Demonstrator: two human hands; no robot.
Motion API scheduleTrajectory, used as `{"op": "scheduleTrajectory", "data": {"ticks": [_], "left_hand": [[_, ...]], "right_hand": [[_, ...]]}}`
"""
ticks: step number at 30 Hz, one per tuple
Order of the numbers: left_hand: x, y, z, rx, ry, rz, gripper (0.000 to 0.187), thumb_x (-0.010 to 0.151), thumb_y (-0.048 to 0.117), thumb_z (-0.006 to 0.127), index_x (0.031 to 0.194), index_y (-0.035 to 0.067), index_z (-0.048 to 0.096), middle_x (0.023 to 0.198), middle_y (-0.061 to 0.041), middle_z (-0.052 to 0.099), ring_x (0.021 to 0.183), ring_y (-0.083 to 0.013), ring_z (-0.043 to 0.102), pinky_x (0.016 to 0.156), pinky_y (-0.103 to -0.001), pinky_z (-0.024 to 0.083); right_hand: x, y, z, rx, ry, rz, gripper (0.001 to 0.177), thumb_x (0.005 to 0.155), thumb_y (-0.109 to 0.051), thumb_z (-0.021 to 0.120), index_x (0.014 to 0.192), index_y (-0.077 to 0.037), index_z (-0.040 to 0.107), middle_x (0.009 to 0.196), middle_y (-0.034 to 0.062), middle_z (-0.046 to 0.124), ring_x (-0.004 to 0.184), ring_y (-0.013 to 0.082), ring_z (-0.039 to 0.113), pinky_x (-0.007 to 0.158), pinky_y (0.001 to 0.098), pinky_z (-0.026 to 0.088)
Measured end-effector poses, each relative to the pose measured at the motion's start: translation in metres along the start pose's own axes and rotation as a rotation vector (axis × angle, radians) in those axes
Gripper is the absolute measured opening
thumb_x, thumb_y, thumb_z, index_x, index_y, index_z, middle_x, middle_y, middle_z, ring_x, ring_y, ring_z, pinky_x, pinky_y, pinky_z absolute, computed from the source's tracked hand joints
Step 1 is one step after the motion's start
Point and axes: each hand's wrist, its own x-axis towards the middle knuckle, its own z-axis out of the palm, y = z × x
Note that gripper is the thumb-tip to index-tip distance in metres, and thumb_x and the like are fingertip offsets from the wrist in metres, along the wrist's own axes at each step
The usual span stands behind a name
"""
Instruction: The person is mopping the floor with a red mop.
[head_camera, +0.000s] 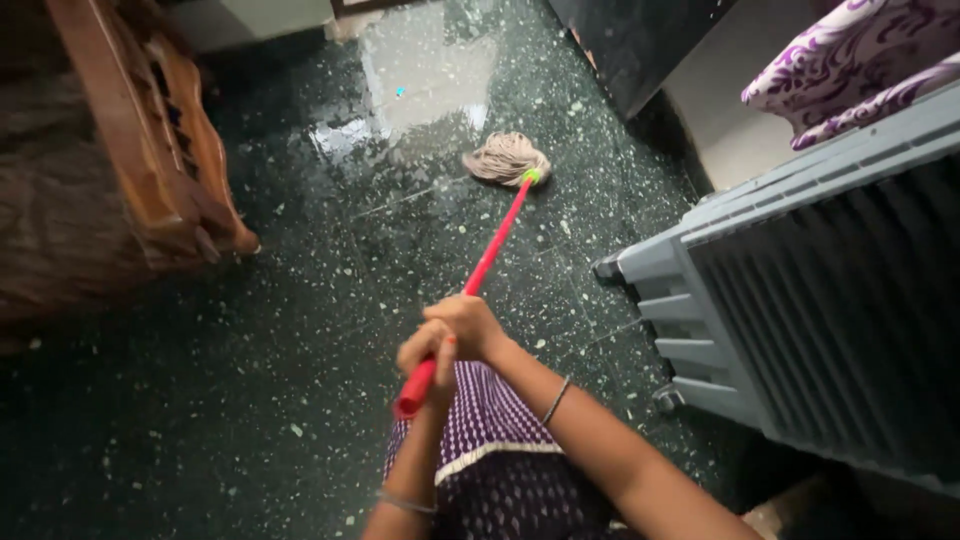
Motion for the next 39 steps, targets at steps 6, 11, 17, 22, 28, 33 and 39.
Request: {"op": "scheduleTrajectory", "data": {"ticks": [6, 11, 17, 22, 28, 33, 39], "left_hand": [[-0.031, -0.084, 0.064, 0.184, -0.211, -0.119, 0.027, 0.082, 0.003, 0.073, 0.069, 0.004, 0.049, 0.066, -0.004, 0.05, 0.062, -0.0126, 0.05, 0.061, -0.029, 0.042], [-0.009, -0.03, 0.042, 0.175, -0.241, -0.185, 0.026, 0.084, -0.001, 0.072, 0.068, 0.004, 0.051, 0.065, -0.002, 0.052, 0.061, -0.0098, 0.05, 0.059, -0.027, 0.042], [0.016, 0.111, -0.034, 0.164, -0.19, -0.043, 0.024, 0.084, -0.005, 0.068, 0.07, 0.004, 0.05, 0.07, 0.0, 0.056, 0.065, -0.0076, 0.054, 0.062, -0.027, 0.045], [0.002, 0.116, -0.038, -0.201, 0.01, -0.074, 0.039, 0.093, 0.002, 0.07, 0.072, 0.013, 0.038, 0.068, 0.005, 0.047, 0.064, -0.0041, 0.045, 0.066, -0.025, 0.037], [0.001, 0.072, 0.006, 0.104, 0.121, 0.073, 0.029, 0.094, 0.021, 0.061, 0.072, 0.004, 0.055, 0.07, 0.0, 0.058, 0.063, -0.009, 0.052, 0.059, -0.028, 0.041], [-0.068, -0.011, 0.028, 0.161, -0.221, -0.108, 0.023, 0.085, 0.004, 0.069, 0.07, 0.005, 0.051, 0.065, -0.003, 0.052, 0.059, -0.0116, 0.049, 0.058, -0.027, 0.041], [-0.107, 0.015, -0.05, 0.016, -0.259, -0.318, 0.029, 0.089, 0.0, 0.071, 0.071, 0.005, 0.048, 0.069, 0.001, 0.049, 0.068, -0.0078, 0.046, 0.064, -0.027, 0.042]], "right_hand": [[-0.072, 0.156, 0.012, 0.011, -0.333, 0.126, 0.027, 0.07, -0.032, 0.071, 0.07, -0.009, 0.058, 0.069, 0.0132, 0.062, 0.071, 0.0356, 0.066, 0.064, 0.047, 0.05], [-0.049, 0.095, -0.005, 0.073, -0.173, 0.125, 0.026, 0.075, -0.031, 0.068, 0.071, -0.009, 0.056, 0.071, 0.013, 0.061, 0.071, 0.0356, 0.065, 0.064, 0.0459, 0.05], [0.008, -0.069, -0.014, 0.112, -0.011, -0.039, 0.027, 0.074, -0.031, 0.072, 0.075, -0.012, 0.053, 0.071, 0.0083, 0.061, 0.072, 0.0328, 0.067, 0.068, 0.045, 0.052], [0.017, -0.105, -0.016, 0.322, 0.123, -0.049, 0.023, 0.08, -0.026, 0.071, 0.078, -0.011, 0.054, 0.073, 0.0082, 0.06, 0.072, 0.0324, 0.066, 0.067, 0.0438, 0.053], [-0.01, -0.048, -0.006, 0.04, 0.185, -0.132, 0.023, 0.081, -0.028, 0.07, 0.072, -0.014, 0.053, 0.068, 0.0033, 0.055, 0.061, 0.0246, 0.064, 0.055, 0.0392, 0.051], [-0.094, 0.037, 0.005, -0.022, -0.052, 0.033, 0.022, 0.076, -0.027, 0.07, 0.072, -0.011, 0.055, 0.07, 0.0075, 0.058, 0.069, 0.0305, 0.065, 0.063, 0.0427, 0.052], [-0.12, 0.024, 0.085, -0.091, -0.182, 0.05, 0.022, 0.074, -0.032, 0.068, 0.074, -0.012, 0.057, 0.075, 0.009, 0.064, 0.077, 0.0342, 0.067, 0.067, 0.0457, 0.052]]}}
